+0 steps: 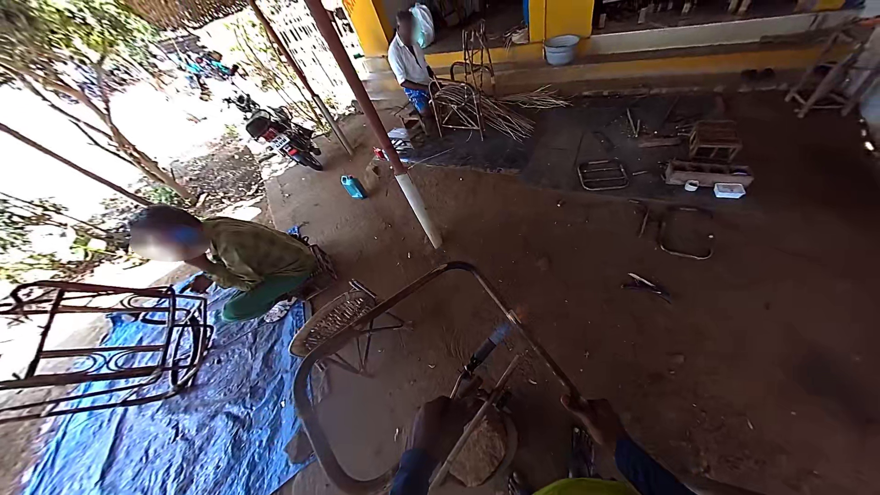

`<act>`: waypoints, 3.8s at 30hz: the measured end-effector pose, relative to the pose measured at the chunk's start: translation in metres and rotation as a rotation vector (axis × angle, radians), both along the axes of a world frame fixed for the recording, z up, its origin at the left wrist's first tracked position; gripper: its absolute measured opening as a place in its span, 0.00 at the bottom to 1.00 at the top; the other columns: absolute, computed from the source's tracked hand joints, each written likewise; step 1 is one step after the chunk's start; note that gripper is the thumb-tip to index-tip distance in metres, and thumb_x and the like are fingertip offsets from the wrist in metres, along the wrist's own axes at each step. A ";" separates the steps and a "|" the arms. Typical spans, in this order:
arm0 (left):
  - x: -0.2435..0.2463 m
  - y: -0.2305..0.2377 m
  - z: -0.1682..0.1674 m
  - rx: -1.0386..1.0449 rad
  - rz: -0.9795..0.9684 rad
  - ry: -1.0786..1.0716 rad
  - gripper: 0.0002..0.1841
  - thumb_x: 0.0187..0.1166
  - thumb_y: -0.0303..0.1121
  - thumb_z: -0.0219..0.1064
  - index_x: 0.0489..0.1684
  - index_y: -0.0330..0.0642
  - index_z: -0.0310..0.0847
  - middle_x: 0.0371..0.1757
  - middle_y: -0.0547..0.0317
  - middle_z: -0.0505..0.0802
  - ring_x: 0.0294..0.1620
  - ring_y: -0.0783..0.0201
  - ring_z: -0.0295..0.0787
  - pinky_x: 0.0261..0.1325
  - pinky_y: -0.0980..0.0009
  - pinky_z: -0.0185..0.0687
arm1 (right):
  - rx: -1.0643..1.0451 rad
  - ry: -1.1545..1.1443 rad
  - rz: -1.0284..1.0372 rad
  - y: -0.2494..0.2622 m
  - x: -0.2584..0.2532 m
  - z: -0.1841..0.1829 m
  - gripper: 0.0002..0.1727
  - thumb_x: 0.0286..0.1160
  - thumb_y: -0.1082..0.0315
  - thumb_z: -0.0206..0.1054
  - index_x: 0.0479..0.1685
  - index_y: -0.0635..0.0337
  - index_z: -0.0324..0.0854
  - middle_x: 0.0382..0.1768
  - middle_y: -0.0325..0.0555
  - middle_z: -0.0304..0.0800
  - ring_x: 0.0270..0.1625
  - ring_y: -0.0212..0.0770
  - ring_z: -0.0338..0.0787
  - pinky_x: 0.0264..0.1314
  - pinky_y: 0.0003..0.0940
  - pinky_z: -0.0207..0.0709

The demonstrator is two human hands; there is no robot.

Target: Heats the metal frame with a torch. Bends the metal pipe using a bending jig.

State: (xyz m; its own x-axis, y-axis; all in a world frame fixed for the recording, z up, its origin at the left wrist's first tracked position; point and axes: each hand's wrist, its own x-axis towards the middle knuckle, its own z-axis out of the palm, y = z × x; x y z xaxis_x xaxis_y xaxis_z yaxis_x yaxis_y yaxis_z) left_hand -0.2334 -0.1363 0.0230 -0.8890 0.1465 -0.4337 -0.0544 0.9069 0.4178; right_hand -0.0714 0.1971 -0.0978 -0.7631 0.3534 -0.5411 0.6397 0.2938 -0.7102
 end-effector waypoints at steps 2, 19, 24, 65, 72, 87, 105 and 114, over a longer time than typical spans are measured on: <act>0.000 -0.007 -0.010 -0.046 -0.046 0.000 0.42 0.62 0.85 0.56 0.36 0.53 0.92 0.30 0.58 0.93 0.35 0.54 0.92 0.45 0.42 0.86 | 0.006 -0.001 -0.012 -0.003 0.004 -0.002 0.45 0.60 0.16 0.61 0.12 0.54 0.77 0.14 0.41 0.74 0.20 0.43 0.77 0.30 0.48 0.73; -0.005 -0.013 -0.019 0.005 -0.010 -0.002 0.43 0.60 0.87 0.54 0.33 0.55 0.91 0.24 0.61 0.91 0.28 0.57 0.91 0.40 0.44 0.87 | 0.006 -0.017 -0.024 -0.005 -0.004 0.003 0.45 0.57 0.14 0.60 0.11 0.52 0.76 0.14 0.40 0.74 0.20 0.42 0.77 0.29 0.47 0.73; -0.011 -0.014 -0.015 0.023 -0.037 0.006 0.42 0.64 0.84 0.55 0.35 0.52 0.92 0.27 0.59 0.93 0.30 0.56 0.92 0.42 0.42 0.88 | 0.014 -0.039 -0.009 -0.008 -0.008 0.010 0.45 0.60 0.15 0.61 0.13 0.55 0.78 0.16 0.43 0.76 0.24 0.45 0.80 0.34 0.50 0.75; -0.079 -0.035 -0.001 -0.003 -0.031 0.096 0.44 0.62 0.86 0.52 0.30 0.52 0.91 0.24 0.58 0.90 0.28 0.55 0.89 0.40 0.42 0.84 | 0.003 0.010 0.020 -0.026 -0.081 0.004 0.49 0.56 0.11 0.55 0.13 0.54 0.77 0.16 0.42 0.76 0.22 0.44 0.80 0.32 0.49 0.76; -0.070 -0.025 -0.006 0.040 -0.040 0.075 0.42 0.64 0.85 0.54 0.30 0.52 0.91 0.22 0.60 0.89 0.25 0.57 0.88 0.38 0.44 0.84 | 0.016 -0.003 -0.015 -0.021 -0.064 0.004 0.49 0.56 0.11 0.56 0.14 0.55 0.78 0.17 0.43 0.76 0.23 0.45 0.80 0.32 0.50 0.76; -0.038 -0.013 -0.010 0.052 -0.073 0.027 0.40 0.67 0.81 0.57 0.34 0.50 0.92 0.27 0.58 0.93 0.31 0.55 0.91 0.41 0.42 0.85 | -0.034 -0.046 -0.081 -0.022 -0.015 0.010 0.45 0.61 0.16 0.61 0.15 0.55 0.79 0.17 0.43 0.78 0.23 0.44 0.81 0.33 0.49 0.76; -0.002 -0.017 -0.029 0.040 -0.097 0.006 0.42 0.65 0.84 0.54 0.31 0.52 0.91 0.24 0.59 0.91 0.27 0.56 0.90 0.38 0.43 0.85 | 0.020 -0.100 -0.047 -0.023 0.028 0.000 0.48 0.60 0.13 0.56 0.18 0.56 0.81 0.20 0.45 0.81 0.27 0.46 0.84 0.36 0.51 0.78; -0.018 -0.016 -0.019 0.014 -0.103 0.007 0.41 0.66 0.82 0.55 0.36 0.51 0.92 0.29 0.57 0.93 0.32 0.54 0.92 0.43 0.40 0.86 | -0.033 -0.111 -0.090 -0.020 0.011 0.001 0.35 0.62 0.28 0.73 0.24 0.57 0.84 0.23 0.44 0.81 0.28 0.44 0.82 0.37 0.51 0.76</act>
